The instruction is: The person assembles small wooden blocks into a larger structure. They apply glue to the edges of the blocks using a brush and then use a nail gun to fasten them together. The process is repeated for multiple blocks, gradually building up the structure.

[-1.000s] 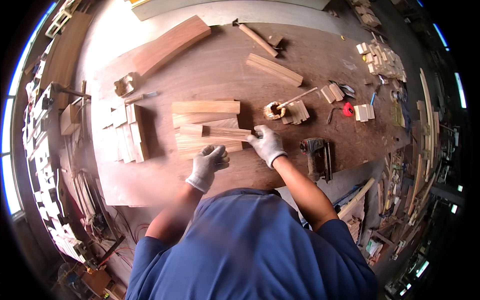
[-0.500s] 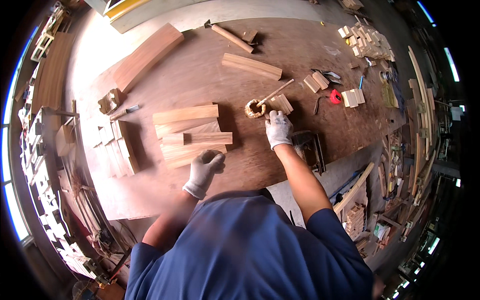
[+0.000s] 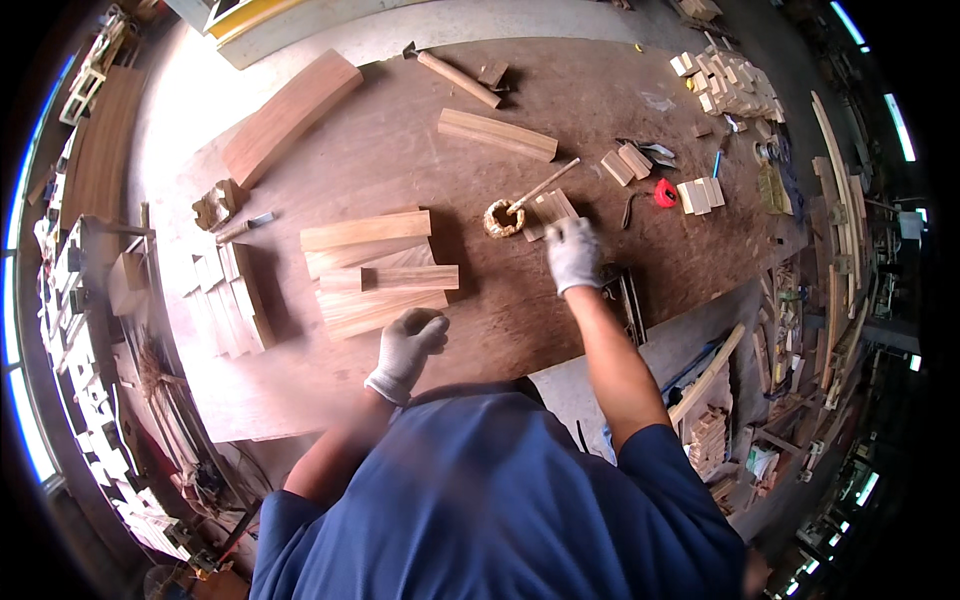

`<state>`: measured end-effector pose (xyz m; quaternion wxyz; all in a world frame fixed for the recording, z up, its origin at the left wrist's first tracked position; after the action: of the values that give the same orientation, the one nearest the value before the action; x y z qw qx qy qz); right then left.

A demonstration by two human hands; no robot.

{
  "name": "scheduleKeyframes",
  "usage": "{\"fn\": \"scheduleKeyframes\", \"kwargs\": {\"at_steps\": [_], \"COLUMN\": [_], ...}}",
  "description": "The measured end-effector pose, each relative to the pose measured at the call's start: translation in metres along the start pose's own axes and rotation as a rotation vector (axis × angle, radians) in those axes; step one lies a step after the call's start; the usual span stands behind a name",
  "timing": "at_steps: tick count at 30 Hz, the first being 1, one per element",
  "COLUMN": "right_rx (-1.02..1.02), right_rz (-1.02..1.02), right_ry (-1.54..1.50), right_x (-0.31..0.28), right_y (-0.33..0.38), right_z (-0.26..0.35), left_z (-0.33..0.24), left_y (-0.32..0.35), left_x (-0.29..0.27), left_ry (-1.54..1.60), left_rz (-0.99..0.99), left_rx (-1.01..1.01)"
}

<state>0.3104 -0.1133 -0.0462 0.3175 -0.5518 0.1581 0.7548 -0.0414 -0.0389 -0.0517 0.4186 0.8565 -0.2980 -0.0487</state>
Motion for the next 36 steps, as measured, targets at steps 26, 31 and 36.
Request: {"fn": "scheduleKeyframes", "kwargs": {"at_steps": [26, 31, 36], "right_rx": [0.672, 0.644, 0.706], "right_rz": [0.025, 0.206, 0.39], "right_ry": [-1.22, -1.51, -1.713], "right_x": [-0.024, -0.026, 0.006], "right_y": [0.072, 0.104, 0.127], "right_z": [-0.054, 0.035, 0.073], "left_z": [-0.026, -0.068, -0.068], "left_y": [-0.02, -0.025, -0.026], "left_x": [0.052, 0.106, 0.12], "left_ry": [-0.288, -0.028, 0.489], "left_rz": [0.238, 0.45, 0.743], "left_rx": [0.097, 0.289, 0.062]}}
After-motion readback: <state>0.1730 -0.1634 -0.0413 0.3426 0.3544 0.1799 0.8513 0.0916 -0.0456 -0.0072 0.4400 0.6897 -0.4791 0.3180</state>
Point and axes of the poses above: each hand's wrist, its own y-axis away from the middle knuckle, its own x-axis out of the palm, z = x × y, the point moved 9 cm from there along -y, towards the middle knuckle, and after that the axes turned 8 degrees about -x, right-handed, at the moved point
